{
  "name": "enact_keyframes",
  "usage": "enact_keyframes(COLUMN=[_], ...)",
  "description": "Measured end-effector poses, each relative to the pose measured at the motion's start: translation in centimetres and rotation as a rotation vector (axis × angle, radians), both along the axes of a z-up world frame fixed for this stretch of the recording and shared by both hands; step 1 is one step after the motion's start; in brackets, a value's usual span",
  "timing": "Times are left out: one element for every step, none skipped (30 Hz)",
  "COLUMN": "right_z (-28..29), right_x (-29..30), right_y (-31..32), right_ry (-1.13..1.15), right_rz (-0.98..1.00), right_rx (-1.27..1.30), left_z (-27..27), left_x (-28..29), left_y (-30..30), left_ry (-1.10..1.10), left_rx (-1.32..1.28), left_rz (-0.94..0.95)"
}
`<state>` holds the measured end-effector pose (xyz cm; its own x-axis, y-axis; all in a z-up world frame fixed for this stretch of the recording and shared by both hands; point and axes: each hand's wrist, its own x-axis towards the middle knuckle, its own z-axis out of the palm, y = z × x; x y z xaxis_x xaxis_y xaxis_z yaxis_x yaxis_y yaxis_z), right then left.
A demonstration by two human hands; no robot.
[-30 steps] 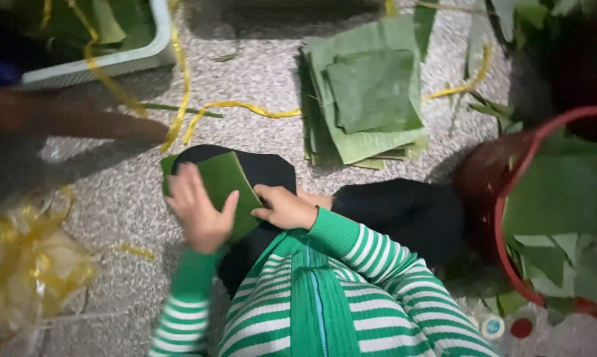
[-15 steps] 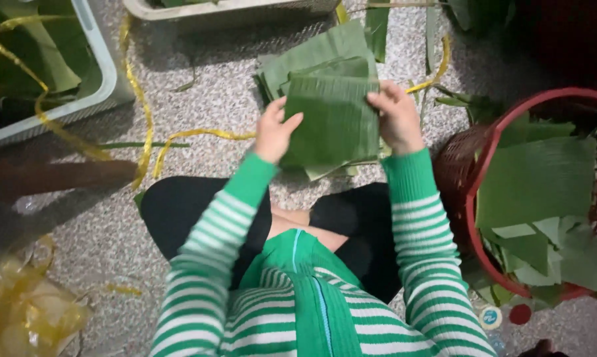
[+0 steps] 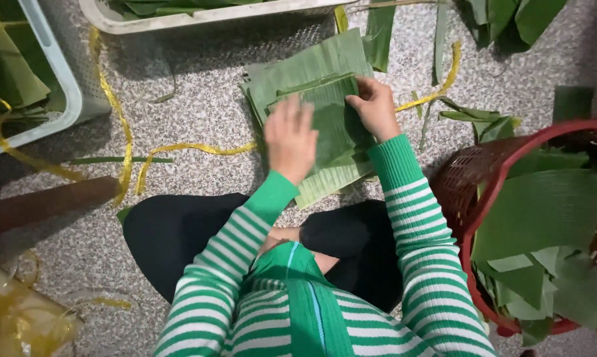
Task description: Folding banana leaves into rectangular shapes and stacking them neatly.
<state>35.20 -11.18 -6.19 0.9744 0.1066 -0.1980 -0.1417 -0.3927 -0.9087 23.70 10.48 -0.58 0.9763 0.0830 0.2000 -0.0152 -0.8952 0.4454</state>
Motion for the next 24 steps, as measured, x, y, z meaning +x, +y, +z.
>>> enact_keyframes(right_z=[0.0,0.0,0.5,1.1,1.6,1.8,2.1,2.3,1.7,1.2,0.7,0.7,0.8,0.9,1.3,1.6,1.9,3.8,5.7,7.5,8.3,9.1,10.0,8.7], right_x=[-0.1,-0.3,-0.5,-0.7,-0.7,-1.3,-1.9,-2.5,-2.9,-3.4,-4.0,-4.3,-4.4,-4.5,-4.6,-4.7,-4.7,-4.9,-5.2,-5.6,-6.1,-6.5,-6.8,-7.4], right_y=[0.2,0.4,0.3,0.3,0.4,-0.6,-1.6,-2.5,-2.9,-3.3,-3.9,-4.1,-4.2,-4.2,-4.1,-3.9,-3.6,-2.3,-0.9,0.4,2.2,4.0,5.7,6.1], right_ry=[-0.024,-0.049,-0.045,-0.090,-0.137,-0.135,-0.191,-0.248,-0.244,-0.129,-0.016,-0.012,0.017,0.046,0.042,0.017,-0.009,-0.013,-0.023,-0.033,-0.035,-0.073,-0.115,-0.120], right_rz=[-0.001,-0.002,-0.006,0.005,0.018,0.016,-0.022,-0.061,-0.061,-0.049,-0.038,-0.039,-0.031,-0.024,-0.024,0.019,0.064,0.066,0.184,0.300,0.298,0.352,0.402,0.397], right_rx=[-0.068,-0.135,-0.139,-0.239,-0.337,-0.339,-0.489,-0.639,-0.641,-0.623,-0.606,-0.611,-0.569,-0.526,-0.528,-0.492,-0.453,-0.454,-0.308,-0.162,-0.161,-0.073,0.013,0.013], left_z=[-1.3,-2.6,-3.0,-3.5,-3.9,-4.7,-5.6,-6.4,-6.6,-6.8,-6.9,-7.2,-7.5,-7.7,-7.8,-7.9,-8.0,-7.7,-7.5,-7.3,-6.9,-6.5,-6.0,-8.4], left_x=[0.4,0.6,0.8,0.9,1.2,1.3,1.3,1.3,1.3,1.3,1.2,1.1,1.1,1.2,1.1,1.0,1.0,1.2,1.1,1.1,1.0,1.0,1.1,1.1], left_y=[-0.9,-1.8,-2.1,-2.4,-2.6,-2.7,-2.7,-2.8,-2.7,-2.6,-2.6,-2.7,-2.6,-2.6,-2.7,-2.8,-2.8,-2.7,-2.7,-2.6,-2.4,-2.2,-2.1,-2.4], left_ry=[0.035,0.069,0.072,0.152,0.231,0.232,0.287,0.342,0.345,0.346,0.345,0.347,0.323,0.298,0.295,0.307,0.320,0.317,0.330,0.344,0.342,0.360,0.374,0.368], left_rx=[0.050,0.099,0.095,0.105,0.117,0.115,0.126,0.138,0.135,0.131,0.124,0.119,0.124,0.129,0.128,0.137,0.148,0.148,0.147,0.146,0.148,0.150,0.152,0.154], left_rz=[-0.142,-0.285,-0.289,-0.330,-0.369,-0.372,-0.368,-0.363,-0.366,-0.370,-0.375,-0.378,-0.374,-0.370,-0.369,-0.356,-0.340,-0.337,-0.337,-0.336,-0.337,-0.332,-0.331,-0.335])
